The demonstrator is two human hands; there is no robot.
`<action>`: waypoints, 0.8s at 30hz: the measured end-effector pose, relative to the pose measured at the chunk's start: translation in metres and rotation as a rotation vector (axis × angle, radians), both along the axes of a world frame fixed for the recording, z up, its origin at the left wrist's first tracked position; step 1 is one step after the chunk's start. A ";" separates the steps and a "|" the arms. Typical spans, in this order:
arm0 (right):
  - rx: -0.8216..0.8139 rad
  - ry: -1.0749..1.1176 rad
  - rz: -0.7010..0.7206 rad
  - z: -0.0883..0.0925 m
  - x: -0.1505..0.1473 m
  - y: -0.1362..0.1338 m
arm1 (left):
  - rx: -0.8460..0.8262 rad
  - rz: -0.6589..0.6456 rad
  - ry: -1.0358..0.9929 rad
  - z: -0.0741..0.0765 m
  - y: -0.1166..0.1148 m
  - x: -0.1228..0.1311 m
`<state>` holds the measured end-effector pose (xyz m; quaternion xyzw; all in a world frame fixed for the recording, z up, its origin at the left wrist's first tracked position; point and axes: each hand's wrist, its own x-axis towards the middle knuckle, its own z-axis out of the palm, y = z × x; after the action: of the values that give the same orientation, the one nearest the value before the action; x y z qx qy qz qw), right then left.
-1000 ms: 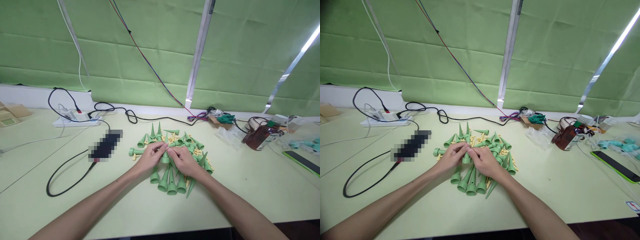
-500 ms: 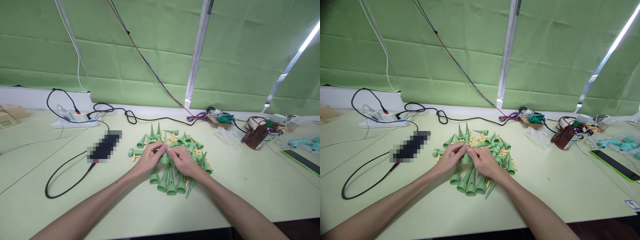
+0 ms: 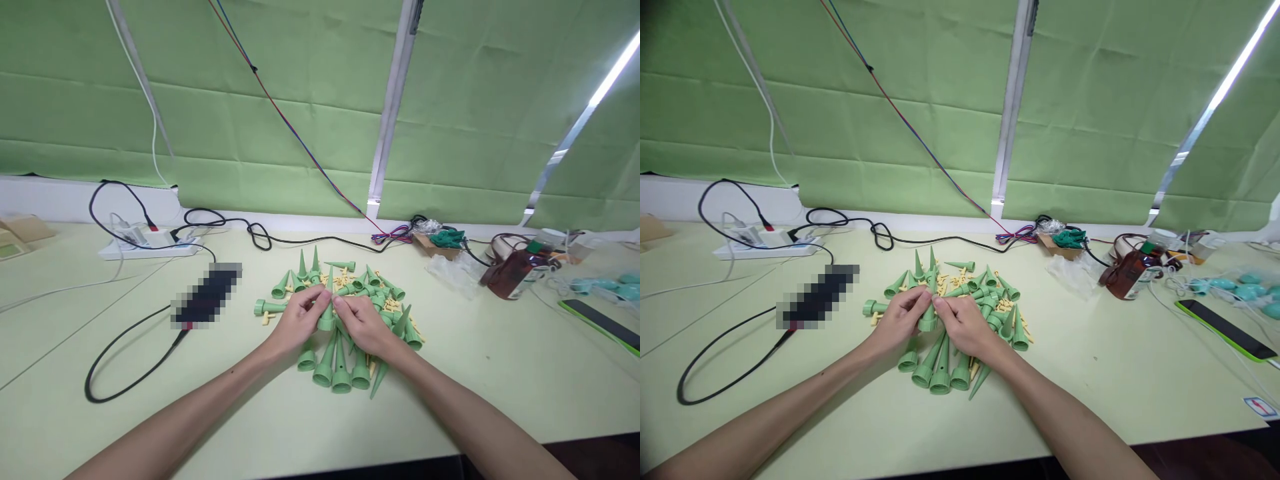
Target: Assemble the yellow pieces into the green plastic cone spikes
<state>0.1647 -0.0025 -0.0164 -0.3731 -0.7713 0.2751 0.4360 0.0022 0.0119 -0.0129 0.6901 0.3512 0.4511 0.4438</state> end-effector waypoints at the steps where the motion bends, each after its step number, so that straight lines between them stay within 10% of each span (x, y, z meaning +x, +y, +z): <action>1: -0.002 0.004 0.003 0.000 0.000 0.000 | 0.010 0.007 -0.003 0.000 -0.001 0.001; 24: -0.136 0.054 0.063 -0.005 0.003 0.003 | 0.255 0.027 0.150 0.005 -0.003 0.000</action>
<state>0.1679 0.0003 -0.0215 -0.3700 -0.7502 0.3502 0.4215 0.0025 0.0086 -0.0083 0.7678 0.3323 0.4454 0.3189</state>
